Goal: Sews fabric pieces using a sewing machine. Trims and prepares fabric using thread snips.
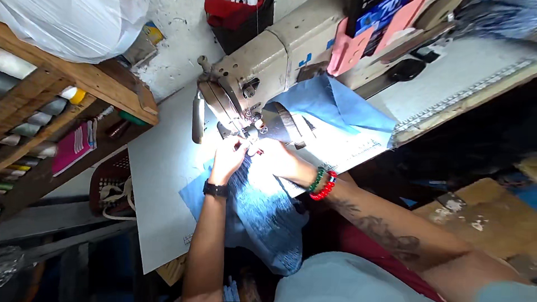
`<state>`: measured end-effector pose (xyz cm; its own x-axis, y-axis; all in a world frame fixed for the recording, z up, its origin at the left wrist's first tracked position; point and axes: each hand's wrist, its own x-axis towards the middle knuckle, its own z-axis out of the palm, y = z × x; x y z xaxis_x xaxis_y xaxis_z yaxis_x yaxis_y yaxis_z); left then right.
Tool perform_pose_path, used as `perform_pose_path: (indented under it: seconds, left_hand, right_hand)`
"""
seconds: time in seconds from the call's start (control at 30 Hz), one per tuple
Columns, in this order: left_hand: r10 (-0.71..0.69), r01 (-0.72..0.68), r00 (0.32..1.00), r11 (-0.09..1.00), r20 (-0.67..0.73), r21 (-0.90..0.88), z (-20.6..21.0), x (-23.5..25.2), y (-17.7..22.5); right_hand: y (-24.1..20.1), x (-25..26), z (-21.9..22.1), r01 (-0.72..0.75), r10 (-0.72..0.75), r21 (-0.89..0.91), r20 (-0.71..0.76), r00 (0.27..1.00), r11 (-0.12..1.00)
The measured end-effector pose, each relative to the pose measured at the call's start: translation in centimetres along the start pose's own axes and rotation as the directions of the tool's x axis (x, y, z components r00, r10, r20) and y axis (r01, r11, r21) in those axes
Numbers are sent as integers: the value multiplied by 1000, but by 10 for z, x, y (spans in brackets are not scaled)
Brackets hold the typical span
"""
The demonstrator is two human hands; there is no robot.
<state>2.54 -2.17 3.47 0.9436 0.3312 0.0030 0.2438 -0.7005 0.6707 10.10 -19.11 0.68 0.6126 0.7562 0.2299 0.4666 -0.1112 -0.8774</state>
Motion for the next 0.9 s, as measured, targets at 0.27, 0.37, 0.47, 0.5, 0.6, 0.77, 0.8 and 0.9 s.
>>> perform_pose_path:
  seconds: [0.27, 0.37, 0.47, 0.5, 0.6, 0.77, 0.8, 0.9]
  left_hand:
    - [-60, 63, 997, 995, 53, -73, 3, 6, -12]
    - [-77, 82, 994, 994, 72, -75, 2, 8, -9]
    - [-75, 82, 994, 993, 83, -88, 1, 9, -11]
    - [-84, 90, 994, 992, 69, -92, 2, 9, -11]
    - [-130, 130, 992, 989, 4, -66, 5, 10, -9]
    - [-172, 170, 983, 985, -60, -44, 11, 11, -8]
    - [-173, 170, 983, 984, -65, -48, 12, 11, -10]
    - [-204, 202, 977, 979, -56, -39, 13, 12, -11]
  right_hand:
    - [5, -13, -3, -26, 26, -3, 29, 999, 1000]
    - [3, -13, -2, -66, 66, 6, 29, 997, 998]
    - [0, -14, -1, -99, 99, -9, 9, 995, 995]
    - [-1, -14, -2, -110, 110, -15, 6, 994, 994]
    - [0, -15, -2, -103, 103, -30, 7, 995, 994]
    - [1, -14, -3, -106, 106, 3, -2, 994, 994]
    - [1, -15, -3, -111, 111, 7, -3, 994, 994]
    - [1, -14, -4, -139, 138, 30, 10, 990, 990]
